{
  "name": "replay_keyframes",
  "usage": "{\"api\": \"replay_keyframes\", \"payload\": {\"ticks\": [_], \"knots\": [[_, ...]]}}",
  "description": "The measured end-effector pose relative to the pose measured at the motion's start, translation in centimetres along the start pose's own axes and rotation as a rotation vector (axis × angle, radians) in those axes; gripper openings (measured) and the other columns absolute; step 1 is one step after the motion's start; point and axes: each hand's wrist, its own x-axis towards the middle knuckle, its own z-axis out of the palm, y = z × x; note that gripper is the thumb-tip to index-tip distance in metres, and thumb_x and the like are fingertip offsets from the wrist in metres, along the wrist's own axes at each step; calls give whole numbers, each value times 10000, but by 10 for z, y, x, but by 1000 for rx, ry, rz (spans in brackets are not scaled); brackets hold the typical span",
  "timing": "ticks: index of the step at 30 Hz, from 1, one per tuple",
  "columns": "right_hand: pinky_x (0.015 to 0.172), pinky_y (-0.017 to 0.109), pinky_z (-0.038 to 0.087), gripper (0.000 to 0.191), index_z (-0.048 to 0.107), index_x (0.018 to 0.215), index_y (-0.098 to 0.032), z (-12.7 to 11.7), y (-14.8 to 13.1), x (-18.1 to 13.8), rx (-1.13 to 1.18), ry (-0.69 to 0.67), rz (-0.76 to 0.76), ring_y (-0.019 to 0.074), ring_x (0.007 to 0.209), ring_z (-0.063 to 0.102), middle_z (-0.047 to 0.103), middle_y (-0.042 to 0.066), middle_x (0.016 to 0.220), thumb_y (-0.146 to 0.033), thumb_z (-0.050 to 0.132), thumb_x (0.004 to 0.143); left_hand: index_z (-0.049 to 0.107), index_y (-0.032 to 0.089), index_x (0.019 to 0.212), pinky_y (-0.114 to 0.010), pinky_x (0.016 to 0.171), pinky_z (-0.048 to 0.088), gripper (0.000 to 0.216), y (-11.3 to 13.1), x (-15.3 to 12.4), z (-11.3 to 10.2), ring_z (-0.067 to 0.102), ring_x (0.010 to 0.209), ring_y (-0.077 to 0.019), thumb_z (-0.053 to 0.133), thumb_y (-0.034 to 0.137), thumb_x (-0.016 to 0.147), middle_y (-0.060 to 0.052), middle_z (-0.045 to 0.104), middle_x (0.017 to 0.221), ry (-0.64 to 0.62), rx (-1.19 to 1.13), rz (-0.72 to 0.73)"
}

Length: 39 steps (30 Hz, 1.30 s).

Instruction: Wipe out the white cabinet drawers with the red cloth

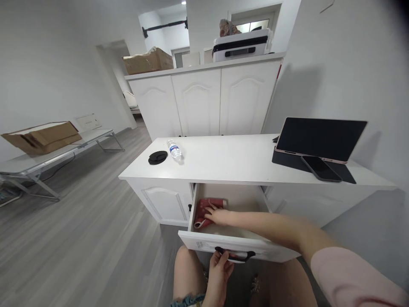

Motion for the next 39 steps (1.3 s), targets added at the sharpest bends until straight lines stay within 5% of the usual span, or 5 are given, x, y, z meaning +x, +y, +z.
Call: {"api": "replay_keyframes", "payload": {"ticks": [5, 16, 30, 39], "knots": [[976, 576, 407, 578, 467, 1325, -233, -18, 15, 36, -150, -162, 116, 322, 1409, 172, 285, 114, 1515, 3, 400, 802, 523, 173, 669, -206, 631, 409, 487, 1, 0, 2, 582, 598, -82, 873, 428, 446, -8, 671, 696, 6, -21, -8], [987, 595, 374, 654, 262, 1458, -220, -38, 41, 53, -130, -83, 327, 330, 1416, 127, 229, 98, 1541, -11, 283, 838, 465, 188, 635, -212, 612, 405, 532, -4, 7, -3, 589, 596, -96, 877, 444, 417, -26, 678, 707, 35, -13, -2], [1029, 439, 332, 653, 350, 1415, -171, -51, 94, -27, -158, -66, 428, 320, 1346, 298, 283, 142, 1489, -8, 374, 783, 505, 185, 664, -238, 715, 450, 367, 1, 2, -8, 620, 677, -107, 834, 333, 595, -30, 688, 762, -95, -45, 32], [1024, 492, 313, 767, 403, 1392, -197, -53, 91, -69, -147, -249, 475, 404, 1373, 213, 215, 199, 1504, -102, 615, 662, 498, 181, 622, -236, 706, 460, 386, 6, -1, -5, 605, 652, -95, 854, 315, 558, -22, 676, 729, -88, -33, 23]]}}
